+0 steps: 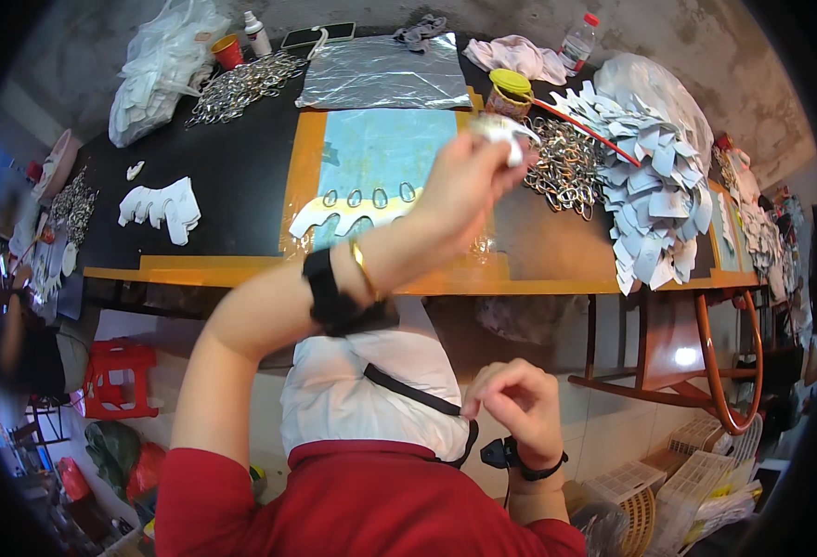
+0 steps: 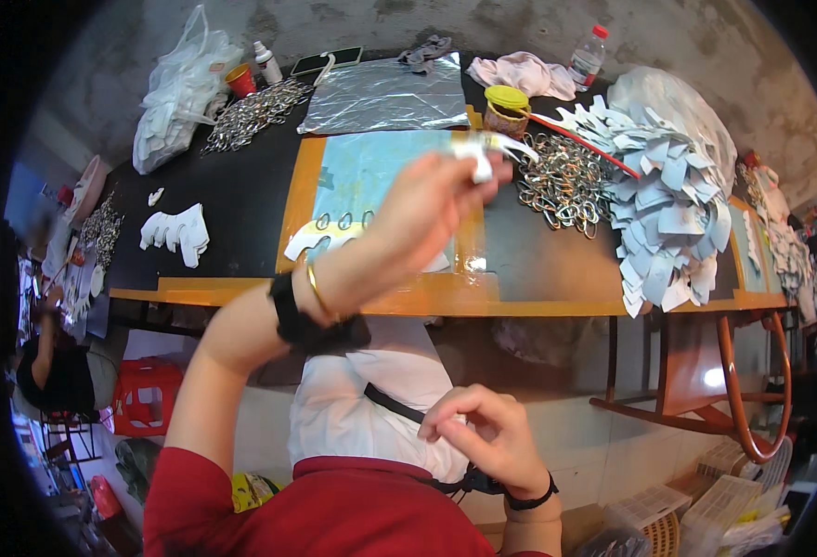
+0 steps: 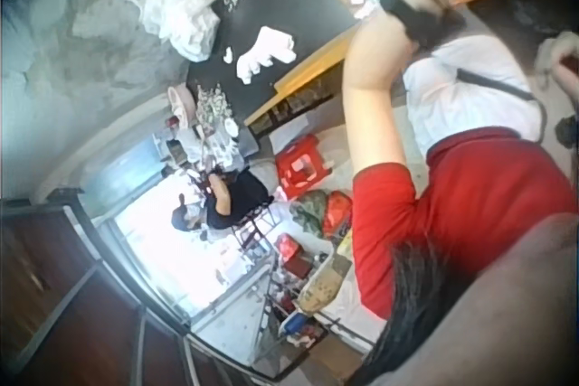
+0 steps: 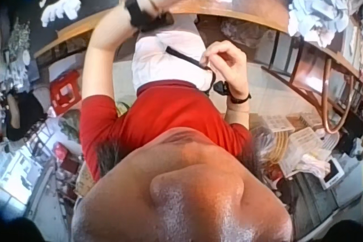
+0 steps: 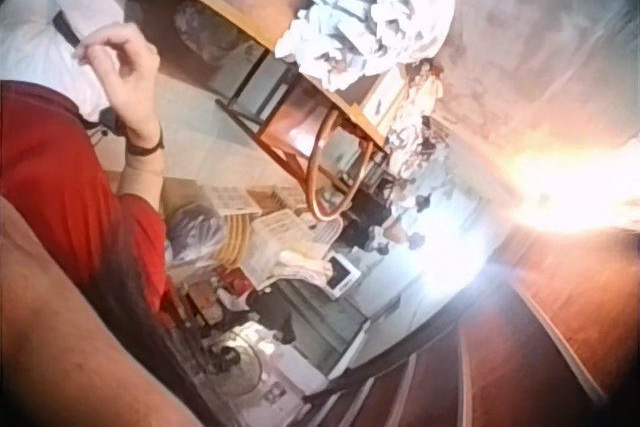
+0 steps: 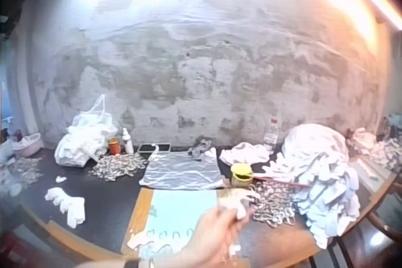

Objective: Applying glue and attaching decorative components to shoe upper parts.

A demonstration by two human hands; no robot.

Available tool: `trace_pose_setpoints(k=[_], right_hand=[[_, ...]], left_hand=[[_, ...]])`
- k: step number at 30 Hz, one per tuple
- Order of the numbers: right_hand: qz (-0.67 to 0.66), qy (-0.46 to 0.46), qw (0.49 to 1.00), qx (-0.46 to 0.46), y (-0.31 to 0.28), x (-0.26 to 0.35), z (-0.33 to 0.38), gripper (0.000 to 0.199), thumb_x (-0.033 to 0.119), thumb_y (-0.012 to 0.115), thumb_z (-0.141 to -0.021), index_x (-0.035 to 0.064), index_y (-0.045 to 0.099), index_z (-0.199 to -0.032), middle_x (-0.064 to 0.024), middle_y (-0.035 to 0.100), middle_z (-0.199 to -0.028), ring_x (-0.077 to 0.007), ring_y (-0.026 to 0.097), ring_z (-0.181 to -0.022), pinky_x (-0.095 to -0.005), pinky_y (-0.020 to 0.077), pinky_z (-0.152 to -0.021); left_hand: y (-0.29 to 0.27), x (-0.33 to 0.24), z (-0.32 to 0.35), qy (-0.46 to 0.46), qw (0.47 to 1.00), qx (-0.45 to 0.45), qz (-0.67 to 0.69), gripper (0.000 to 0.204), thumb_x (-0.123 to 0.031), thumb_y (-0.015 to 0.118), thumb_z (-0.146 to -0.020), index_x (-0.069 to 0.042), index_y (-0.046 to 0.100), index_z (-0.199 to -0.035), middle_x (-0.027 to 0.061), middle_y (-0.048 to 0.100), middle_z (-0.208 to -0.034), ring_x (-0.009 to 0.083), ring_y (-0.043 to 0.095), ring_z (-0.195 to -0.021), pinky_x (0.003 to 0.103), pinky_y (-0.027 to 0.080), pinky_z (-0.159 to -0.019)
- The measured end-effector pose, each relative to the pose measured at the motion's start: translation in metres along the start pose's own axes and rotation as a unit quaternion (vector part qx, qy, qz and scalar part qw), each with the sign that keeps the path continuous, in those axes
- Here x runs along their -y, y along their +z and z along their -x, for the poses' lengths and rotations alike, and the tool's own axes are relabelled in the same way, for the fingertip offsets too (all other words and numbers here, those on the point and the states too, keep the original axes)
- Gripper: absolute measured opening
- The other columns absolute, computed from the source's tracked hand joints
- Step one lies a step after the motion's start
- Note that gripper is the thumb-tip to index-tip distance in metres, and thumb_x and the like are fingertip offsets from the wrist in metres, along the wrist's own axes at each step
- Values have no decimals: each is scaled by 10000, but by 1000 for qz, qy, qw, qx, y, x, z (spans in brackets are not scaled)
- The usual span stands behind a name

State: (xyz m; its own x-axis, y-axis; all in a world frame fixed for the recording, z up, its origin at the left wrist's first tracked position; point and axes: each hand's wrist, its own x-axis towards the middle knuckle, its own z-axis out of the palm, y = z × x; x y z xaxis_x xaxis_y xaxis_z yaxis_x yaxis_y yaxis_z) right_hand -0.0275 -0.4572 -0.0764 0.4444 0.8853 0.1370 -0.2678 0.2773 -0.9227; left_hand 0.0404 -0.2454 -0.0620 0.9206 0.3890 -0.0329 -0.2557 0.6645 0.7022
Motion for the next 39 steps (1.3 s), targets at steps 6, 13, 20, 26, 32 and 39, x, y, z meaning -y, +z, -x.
trace_pose_setpoints(k=[6, 13, 20, 26, 32, 39], right_hand=[[101, 59, 965, -235, -23, -33, 5, 128, 30, 500, -881, -29, 505, -994, -114, 602, -828, -132, 580, -736, -249, 478, -686], [152, 33, 913, -377, -60, -65, -5, 215, 147, 468, -928, 4, 512, -1083, -45, 558, -890, -71, 515, -753, -208, 442, -655], [178, 74, 927, -322, -72, -84, -19, 176, 132, 546, -894, -18, 556, -984, -32, 575, -835, -54, 530, -702, -188, 436, -616], [49, 120, 944, -302, -79, -86, -9, 154, 122, 556, -886, -14, 559, -958, -8, 569, -765, -60, 507, -650, -186, 402, -587], [-17, 151, 943, -296, -80, -88, -7, 152, 124, 536, -897, -7, 551, -974, -4, 554, -750, -61, 480, -640, -197, 390, -582], [-8, 142, 948, -285, -79, -91, -6, 152, 117, 523, -904, -17, 543, -974, -13, 545, -784, -64, 454, -643, -202, 388, -591]], left_hand=[[-20, 75, 72, -174, 980, -65, 76, 170, -132, 514, -906, 20, 488, -978, 127, 549, -1093, 218, 555, -1041, 293, 469, -889], [-30, 107, 112, -232, 966, -114, -28, 164, -225, 577, -884, -85, 542, -962, 28, 589, -1014, 113, 563, -952, 246, 433, -790], [-60, 128, 124, -197, 975, -14, -98, 182, -190, 574, -879, -67, 564, -1014, 7, 590, -991, 72, 546, -860, 222, 416, -756], [-86, 101, 121, -247, 964, -61, -79, 288, -157, 530, -902, -9, 507, -1148, 38, 575, -1062, 109, 539, -901, 247, 427, -790], [-96, 96, 118, -266, 960, -53, -74, 311, -206, 505, -917, -7, 513, -1156, 49, 570, -1075, 105, 540, -897, 248, 424, -792], [-95, 91, 122, -271, 960, -41, -52, 321, -190, 474, -921, 11, 499, -1170, 74, 561, -1094, 123, 546, -932, 249, 423, -803]])
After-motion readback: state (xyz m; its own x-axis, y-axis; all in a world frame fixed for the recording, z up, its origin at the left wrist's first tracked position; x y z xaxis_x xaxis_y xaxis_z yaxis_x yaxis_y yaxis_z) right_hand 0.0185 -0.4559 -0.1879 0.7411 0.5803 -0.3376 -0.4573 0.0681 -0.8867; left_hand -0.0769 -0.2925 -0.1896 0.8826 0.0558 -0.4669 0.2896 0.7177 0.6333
